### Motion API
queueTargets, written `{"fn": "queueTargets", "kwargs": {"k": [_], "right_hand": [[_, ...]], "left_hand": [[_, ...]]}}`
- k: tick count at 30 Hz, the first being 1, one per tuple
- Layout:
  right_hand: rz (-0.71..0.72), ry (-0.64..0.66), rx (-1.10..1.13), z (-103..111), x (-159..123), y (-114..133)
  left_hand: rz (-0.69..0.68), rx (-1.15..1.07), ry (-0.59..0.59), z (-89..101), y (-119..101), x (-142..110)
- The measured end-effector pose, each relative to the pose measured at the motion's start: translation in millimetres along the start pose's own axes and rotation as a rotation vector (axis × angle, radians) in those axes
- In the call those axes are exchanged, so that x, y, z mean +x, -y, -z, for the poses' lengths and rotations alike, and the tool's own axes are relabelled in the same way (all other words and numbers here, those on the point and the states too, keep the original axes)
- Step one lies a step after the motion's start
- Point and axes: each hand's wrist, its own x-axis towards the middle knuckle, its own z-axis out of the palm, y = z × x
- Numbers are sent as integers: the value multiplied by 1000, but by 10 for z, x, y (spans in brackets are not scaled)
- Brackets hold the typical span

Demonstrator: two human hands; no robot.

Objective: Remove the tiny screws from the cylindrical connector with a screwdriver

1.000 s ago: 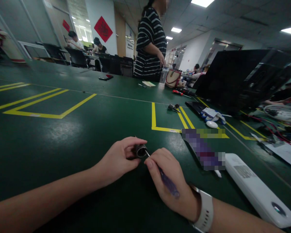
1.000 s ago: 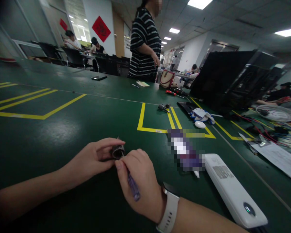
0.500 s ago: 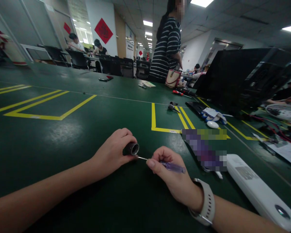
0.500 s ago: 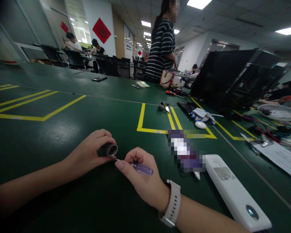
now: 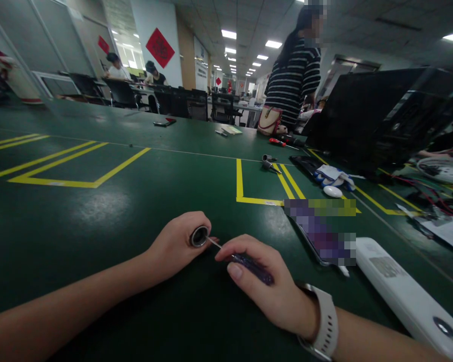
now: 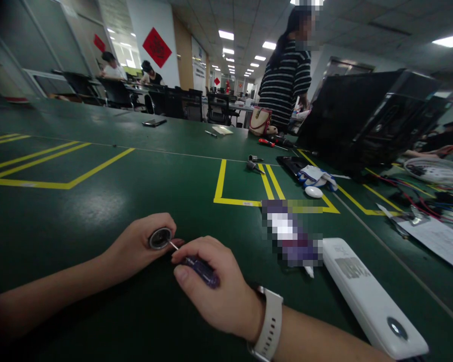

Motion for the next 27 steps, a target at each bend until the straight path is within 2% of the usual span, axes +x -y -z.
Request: {"fn": "queueTargets", "kwargs": {"k": [7, 10, 12, 17, 20, 23, 27], "right_hand": [[206, -2, -304, -97, -88, 44], [228, -9, -311, -85, -106, 68], [169, -25, -212, -53, -92, 57], [-169, -76, 289, 11, -14, -99], [-266, -99, 523, -2, 10, -195], [-271, -103, 519, -16, -1, -199], [-140, -107, 190, -19, -40, -70]], "left_hand": [[-84, 113, 18, -50, 2, -51], [-138, 187, 65, -53, -4, -68], [-173, 197, 97, -49, -8, -78], [-192, 120, 119, -25, -7, -85], [-189, 59, 96, -21, 1, -69], [-152, 40, 71, -41, 21, -55], [-95, 77, 47, -79, 41, -52]]}}
